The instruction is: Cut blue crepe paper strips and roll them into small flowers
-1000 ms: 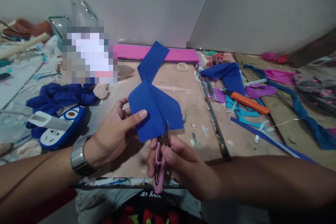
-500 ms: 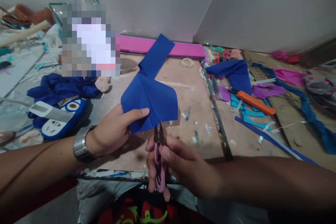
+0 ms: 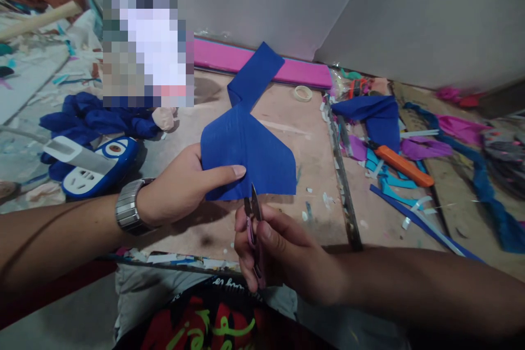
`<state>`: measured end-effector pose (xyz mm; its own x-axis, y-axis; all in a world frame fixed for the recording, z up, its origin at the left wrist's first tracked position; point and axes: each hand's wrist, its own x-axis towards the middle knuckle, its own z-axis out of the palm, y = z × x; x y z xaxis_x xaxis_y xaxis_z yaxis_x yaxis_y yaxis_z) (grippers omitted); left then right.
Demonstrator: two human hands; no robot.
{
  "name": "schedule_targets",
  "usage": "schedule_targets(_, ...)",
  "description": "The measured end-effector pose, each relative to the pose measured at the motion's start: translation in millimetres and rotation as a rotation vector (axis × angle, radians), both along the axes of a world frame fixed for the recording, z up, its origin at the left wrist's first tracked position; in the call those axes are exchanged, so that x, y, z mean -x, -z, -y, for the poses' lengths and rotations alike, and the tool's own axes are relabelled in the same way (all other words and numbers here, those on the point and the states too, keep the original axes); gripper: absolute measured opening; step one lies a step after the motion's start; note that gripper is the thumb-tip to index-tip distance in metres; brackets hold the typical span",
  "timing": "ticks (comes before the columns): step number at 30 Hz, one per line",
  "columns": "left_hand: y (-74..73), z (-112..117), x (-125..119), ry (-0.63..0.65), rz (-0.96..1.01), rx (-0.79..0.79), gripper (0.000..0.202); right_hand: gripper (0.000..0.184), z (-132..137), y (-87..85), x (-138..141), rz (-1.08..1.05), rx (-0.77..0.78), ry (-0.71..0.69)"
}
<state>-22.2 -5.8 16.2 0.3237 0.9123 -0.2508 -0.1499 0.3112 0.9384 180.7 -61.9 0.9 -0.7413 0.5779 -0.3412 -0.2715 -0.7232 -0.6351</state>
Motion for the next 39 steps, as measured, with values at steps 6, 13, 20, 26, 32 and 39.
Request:
schedule_targets(6, 0.9, 2.3, 1.9, -0.018, -0.014, 0.011, 0.038, 0.039, 0.0, -1.0, -0.4, 0.003, -0.012, -0.024)
schedule_targets(13, -0.2, 4.1, -1.4, -0.015, 0.031, 0.028, 0.036, 0.037, 1.3, -0.1, -1.1, 0.027, -0.079, -0.035)
schedule_targets(20, -1.9, 6.1, -2.8, -0.011, 0.033, 0.068, 0.031, 0.037, 0.1, -1.8, -1.8, 0.003, -0.017, -0.058)
schedule_targets(26, -3.1, 6.5, -4.9, -0.034, 0.026, 0.099, 0.027, 0.039, -0.3, -3.4, -1.8, -0.002, -0.006, -0.057)
schedule_targets(32, -5.3, 6.7, -6.4, -0.033, 0.023, 0.129, 0.026, 0.038, 1.0, -3.8, -1.6, -0.007, -0.014, -0.078)
schedule_targets(39, -4.8, 6.6, -7.2, -0.047, 0.071, 0.149, 0.024, 0.037, 1.3, -2.2, -2.0, -0.012, -0.046, -0.068)
